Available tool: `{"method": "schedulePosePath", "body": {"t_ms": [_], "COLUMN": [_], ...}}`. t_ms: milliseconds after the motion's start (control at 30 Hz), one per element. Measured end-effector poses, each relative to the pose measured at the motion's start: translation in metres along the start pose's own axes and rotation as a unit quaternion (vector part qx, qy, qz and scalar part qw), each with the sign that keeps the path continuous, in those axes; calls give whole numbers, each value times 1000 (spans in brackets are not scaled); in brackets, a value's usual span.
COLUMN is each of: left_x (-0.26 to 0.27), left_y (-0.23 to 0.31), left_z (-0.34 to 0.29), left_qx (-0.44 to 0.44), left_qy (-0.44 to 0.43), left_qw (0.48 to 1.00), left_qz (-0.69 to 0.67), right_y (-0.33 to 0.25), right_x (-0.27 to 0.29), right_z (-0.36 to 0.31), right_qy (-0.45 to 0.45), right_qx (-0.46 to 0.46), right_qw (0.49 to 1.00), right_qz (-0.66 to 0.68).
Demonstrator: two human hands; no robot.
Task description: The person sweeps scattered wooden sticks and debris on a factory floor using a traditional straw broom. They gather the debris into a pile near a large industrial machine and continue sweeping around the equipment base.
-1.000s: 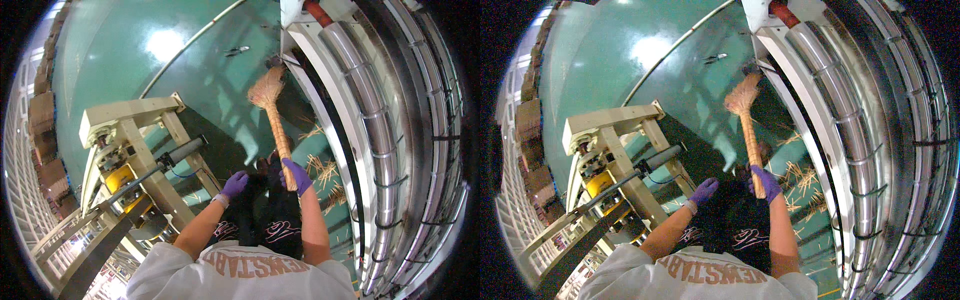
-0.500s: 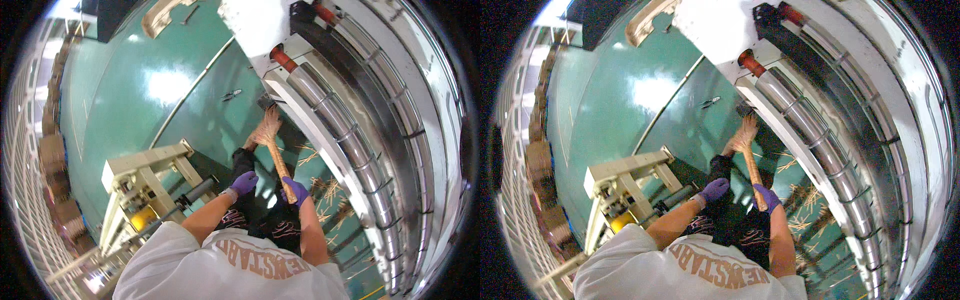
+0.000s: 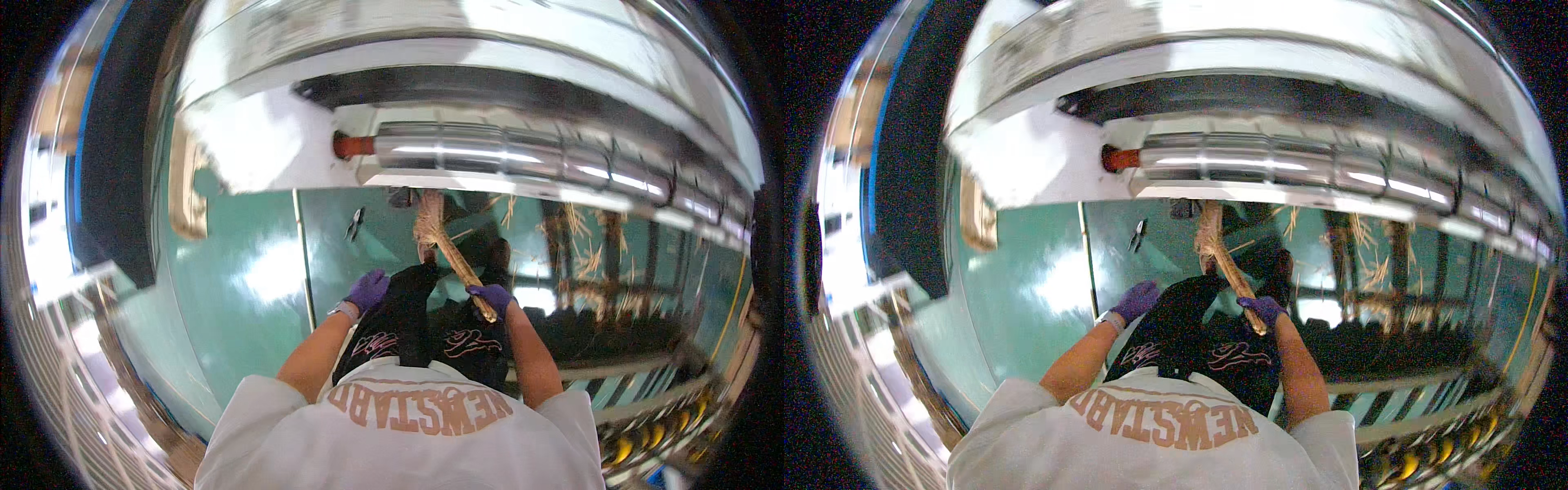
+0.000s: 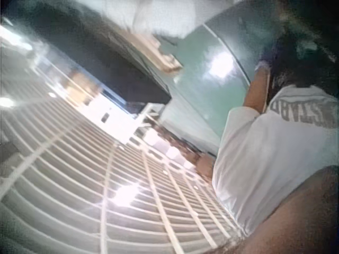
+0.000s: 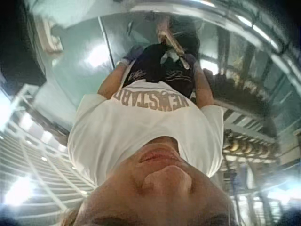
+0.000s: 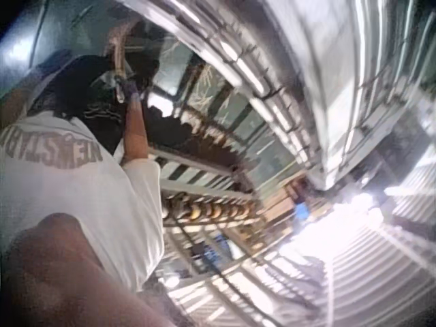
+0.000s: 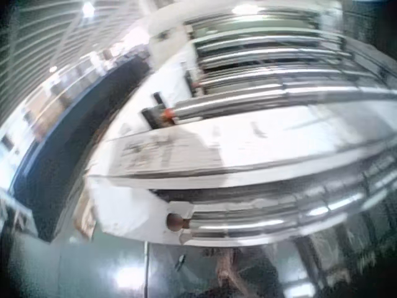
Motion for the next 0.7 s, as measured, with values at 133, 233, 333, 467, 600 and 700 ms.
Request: {"method": "schedulePosePath", "body": {"t_ms": [133, 233, 333, 467, 600, 700], "left_x": [61, 43, 22, -18, -41, -59], "left_y": [14, 80, 88, 90, 88, 120], "left_z": [33, 86, 96, 88, 67, 70], "left_qx": [44, 21, -7, -62, -9, -1], "left_qy": [3, -62, -105, -168, -255, -290], "left_qw": [998, 989, 988, 982, 967, 957], "left_qz": [-47, -131, -113, -58, -12, 15], "right_y": [18, 170, 194, 177, 153, 190], "right_x": [29, 125, 154, 106, 49, 23], "right_z": [-19, -3, -30, -79, -128, -90], "right_qy": [114, 256, 320, 349, 228, 205], "right_qx": [55, -1, -22, 24, 44, 21], "right_qw": [991, 965, 947, 909, 946, 973], "right_qz": [-44, -60, -20, 226, 226, 106]}}
Point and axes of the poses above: each hand's wrist, its own z-axis towards the middle knuckle, its own x-axis out of the back of the hand, y = z × x, the point moved 6 cm from there along z, towards the middle knuckle, and after that the axes turned 6 degrees about y, right-handed, at the moved point
